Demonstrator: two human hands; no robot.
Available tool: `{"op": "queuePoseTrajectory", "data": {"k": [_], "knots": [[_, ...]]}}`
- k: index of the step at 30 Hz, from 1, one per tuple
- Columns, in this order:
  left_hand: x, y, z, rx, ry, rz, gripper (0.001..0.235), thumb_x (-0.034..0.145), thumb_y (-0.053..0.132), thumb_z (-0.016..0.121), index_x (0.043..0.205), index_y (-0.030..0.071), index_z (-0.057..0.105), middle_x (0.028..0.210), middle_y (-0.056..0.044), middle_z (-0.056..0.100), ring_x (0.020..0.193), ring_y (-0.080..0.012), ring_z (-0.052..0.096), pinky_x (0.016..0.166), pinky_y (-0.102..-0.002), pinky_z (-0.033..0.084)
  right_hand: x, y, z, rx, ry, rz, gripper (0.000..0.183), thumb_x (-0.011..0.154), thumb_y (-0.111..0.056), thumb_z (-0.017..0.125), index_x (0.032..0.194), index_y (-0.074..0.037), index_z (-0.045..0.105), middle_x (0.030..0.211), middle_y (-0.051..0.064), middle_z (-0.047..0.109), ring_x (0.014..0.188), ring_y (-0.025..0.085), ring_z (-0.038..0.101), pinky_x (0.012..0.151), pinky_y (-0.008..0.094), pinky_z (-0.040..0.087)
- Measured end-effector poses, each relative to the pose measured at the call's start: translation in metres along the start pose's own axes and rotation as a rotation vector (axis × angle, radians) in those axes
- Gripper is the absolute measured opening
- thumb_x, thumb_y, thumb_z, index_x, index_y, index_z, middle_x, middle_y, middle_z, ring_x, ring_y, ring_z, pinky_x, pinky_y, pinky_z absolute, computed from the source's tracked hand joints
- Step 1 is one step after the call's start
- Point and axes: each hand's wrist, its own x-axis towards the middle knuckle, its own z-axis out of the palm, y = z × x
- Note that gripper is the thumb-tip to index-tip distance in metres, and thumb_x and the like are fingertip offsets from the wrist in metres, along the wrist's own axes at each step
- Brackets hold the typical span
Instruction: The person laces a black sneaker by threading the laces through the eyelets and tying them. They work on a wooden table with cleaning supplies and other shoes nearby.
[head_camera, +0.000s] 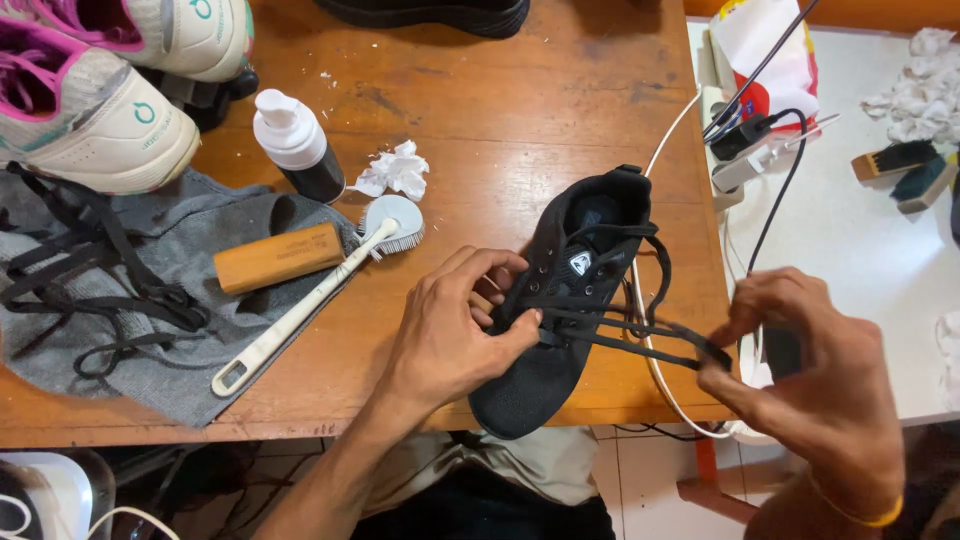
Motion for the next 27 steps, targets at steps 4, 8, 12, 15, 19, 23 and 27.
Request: {"op": "queuePoseTrajectory", "data": {"k": [4, 8, 12, 15, 19, 23, 27], "knots": [[0.001, 0.002, 0.001, 0.024, 0.021, 0.027, 0.038, 0.069, 0.026, 0.075, 0.106, 0.018, 0.074, 0.091, 0.003, 0.068, 0.072, -0.0098, 0.065, 0.061, -0.024, 0.056, -0.026, 0.021, 0.003, 0.208, 0.013, 0.103, 0.031, 0.067, 0.004, 0.080, 0.091, 0.000, 0.060, 0.088, 0.010, 0.059, 0.091, 0.020, 0.061, 0.084, 0.027, 0.048], [0.005, 0.008, -0.011, 0.017, -0.066, 0.072, 0.039, 0.077, 0.025, 0.075, 0.115, 0.014, 0.071, 0.101, -0.002, 0.069, 0.089, -0.0144, 0.073, 0.071, -0.027, 0.063, -0.020, 0.004, 0.018, 0.133, 0.142, 0.089, 0.027, 0.069, 0.004, 0.078, 0.090, 0.000, 0.062, 0.083, 0.009, 0.064, 0.092, 0.021, 0.058, 0.083, 0.031, 0.051], [0.016, 0.033, -0.021, 0.014, -0.141, 0.366, 0.028, 0.095, 0.029, 0.066, 0.113, 0.009, 0.073, 0.106, -0.005, 0.068, 0.090, -0.0173, 0.067, 0.075, -0.031, 0.050, -0.022, -0.011, 0.022, -0.100, 0.299, 0.015, 0.028, 0.071, 0.010, 0.081, 0.093, 0.004, 0.063, 0.091, 0.014, 0.063, 0.095, 0.026, 0.058, 0.083, 0.034, 0.051], [0.036, 0.047, -0.010, 0.155, -0.337, 0.424, 0.026, 0.098, 0.028, 0.057, 0.108, 0.014, 0.077, 0.098, -0.003, 0.073, 0.085, -0.0217, 0.068, 0.067, -0.038, 0.050, -0.018, -0.017, 0.017, -0.196, 0.295, -0.044, 0.024, 0.074, 0.008, 0.083, 0.089, 0.003, 0.066, 0.088, 0.014, 0.065, 0.093, 0.028, 0.058, 0.085, 0.037, 0.050], [0.058, 0.066, 0.000, 0.355, -0.742, 0.356, 0.021, 0.092, 0.032, 0.062, 0.100, 0.023, 0.080, 0.084, -0.001, 0.079, 0.081, -0.0315, 0.068, 0.065, -0.042, 0.046, -0.018, -0.027, 0.013, -0.146, 0.263, 0.011, 0.021, 0.075, 0.006, 0.081, 0.087, 0.003, 0.065, 0.087, 0.014, 0.066, 0.091, 0.026, 0.057, 0.082, 0.033, 0.050], [0.065, 0.078, 0.004, 0.444, -0.771, 0.294, 0.009, 0.086, 0.027, 0.071, 0.088, 0.029, 0.080, 0.079, 0.004, 0.079, 0.078, -0.0299, 0.069, 0.068, -0.041, 0.047, -0.018, -0.012, 0.018, -0.067, 0.311, 0.019, 0.023, 0.069, 0.012, 0.074, 0.086, 0.001, 0.063, 0.083, 0.010, 0.065, 0.088, 0.025, 0.057, 0.083, 0.034, 0.051], [0.062, 0.071, 0.015, 0.469, -0.707, 0.370, 0.020, 0.084, 0.012, 0.059, 0.089, 0.021, 0.077, 0.087, 0.000, 0.072, 0.076, -0.0333, 0.067, 0.060, -0.049, 0.049, -0.015, 0.010, 0.018, 0.372, 0.187, -0.004, 0.056, 0.060, -0.006, 0.080, 0.111, 0.004, 0.058, 0.102, 0.012, 0.064, 0.102, 0.024, 0.061, 0.100, 0.036, 0.048]]}}
